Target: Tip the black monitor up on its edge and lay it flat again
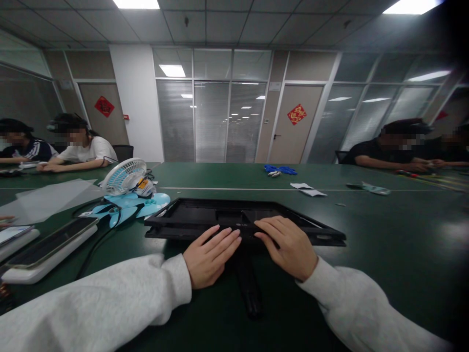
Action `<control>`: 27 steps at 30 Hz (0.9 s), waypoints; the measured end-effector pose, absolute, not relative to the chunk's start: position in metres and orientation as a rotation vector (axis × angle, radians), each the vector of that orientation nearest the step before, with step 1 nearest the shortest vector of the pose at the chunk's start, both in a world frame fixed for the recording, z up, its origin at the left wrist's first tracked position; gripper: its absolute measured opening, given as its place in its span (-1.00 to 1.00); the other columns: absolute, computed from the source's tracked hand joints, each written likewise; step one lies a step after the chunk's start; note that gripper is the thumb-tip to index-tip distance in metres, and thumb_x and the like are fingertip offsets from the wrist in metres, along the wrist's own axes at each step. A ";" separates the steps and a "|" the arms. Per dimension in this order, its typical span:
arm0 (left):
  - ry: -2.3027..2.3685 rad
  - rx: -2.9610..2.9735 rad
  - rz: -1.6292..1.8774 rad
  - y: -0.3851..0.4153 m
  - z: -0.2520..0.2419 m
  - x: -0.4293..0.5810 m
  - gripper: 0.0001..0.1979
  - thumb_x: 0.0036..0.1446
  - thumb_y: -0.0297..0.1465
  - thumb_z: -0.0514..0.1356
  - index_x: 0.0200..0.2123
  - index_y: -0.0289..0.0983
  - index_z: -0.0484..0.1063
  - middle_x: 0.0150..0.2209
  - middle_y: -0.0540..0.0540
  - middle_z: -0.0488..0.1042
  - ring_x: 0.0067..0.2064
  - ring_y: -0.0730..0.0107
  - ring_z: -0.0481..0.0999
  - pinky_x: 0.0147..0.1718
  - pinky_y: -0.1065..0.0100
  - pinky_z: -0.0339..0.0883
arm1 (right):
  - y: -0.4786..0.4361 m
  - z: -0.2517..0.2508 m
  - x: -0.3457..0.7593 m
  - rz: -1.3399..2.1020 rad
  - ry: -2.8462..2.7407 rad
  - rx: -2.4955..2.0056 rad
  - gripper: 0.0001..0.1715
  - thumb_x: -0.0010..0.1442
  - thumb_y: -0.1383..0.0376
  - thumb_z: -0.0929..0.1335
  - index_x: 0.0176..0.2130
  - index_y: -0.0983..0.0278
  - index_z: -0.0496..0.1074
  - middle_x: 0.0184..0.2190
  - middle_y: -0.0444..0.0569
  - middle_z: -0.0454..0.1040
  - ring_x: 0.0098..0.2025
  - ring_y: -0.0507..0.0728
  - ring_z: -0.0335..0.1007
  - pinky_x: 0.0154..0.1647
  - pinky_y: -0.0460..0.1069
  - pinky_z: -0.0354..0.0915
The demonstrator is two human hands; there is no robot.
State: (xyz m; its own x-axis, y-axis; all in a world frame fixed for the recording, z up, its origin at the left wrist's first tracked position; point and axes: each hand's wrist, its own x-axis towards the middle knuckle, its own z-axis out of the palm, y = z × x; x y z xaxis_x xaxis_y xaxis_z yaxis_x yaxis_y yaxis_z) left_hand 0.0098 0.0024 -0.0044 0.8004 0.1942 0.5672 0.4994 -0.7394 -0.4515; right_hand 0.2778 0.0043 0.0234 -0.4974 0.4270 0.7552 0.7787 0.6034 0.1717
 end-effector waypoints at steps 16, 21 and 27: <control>-0.659 -2.293 -0.804 0.002 -0.010 0.013 -0.45 0.24 -0.45 0.04 0.30 -0.42 0.21 0.35 -0.17 0.13 0.29 0.15 0.22 0.25 0.18 0.03 | -0.001 0.025 0.277 -0.632 -2.153 -0.894 -0.74 0.22 0.33 0.35 -0.07 0.30 0.45 -0.12 0.06 0.51 -0.09 0.20 0.40 -0.06 0.14 0.33; -0.735 -2.343 -0.766 0.006 -0.015 0.013 -0.40 0.21 -0.47 0.06 0.32 -0.42 0.16 0.36 -0.26 0.11 0.31 0.05 0.17 0.24 0.12 0.03 | -0.002 0.018 0.271 -0.610 -2.245 -0.822 -0.45 0.23 0.39 0.32 0.20 0.27 0.29 0.20 0.06 0.35 0.22 0.20 0.24 0.21 0.16 0.23; -0.701 -2.348 -0.760 0.006 -0.015 0.013 -0.40 0.20 -0.47 0.06 0.31 -0.44 0.17 0.29 -0.29 0.23 0.25 0.03 0.25 0.21 0.11 0.09 | -0.003 0.008 0.266 -0.506 -2.277 -0.809 -0.45 0.25 0.42 0.28 0.22 0.29 0.25 0.12 0.07 0.42 0.15 0.16 0.32 0.16 0.14 0.31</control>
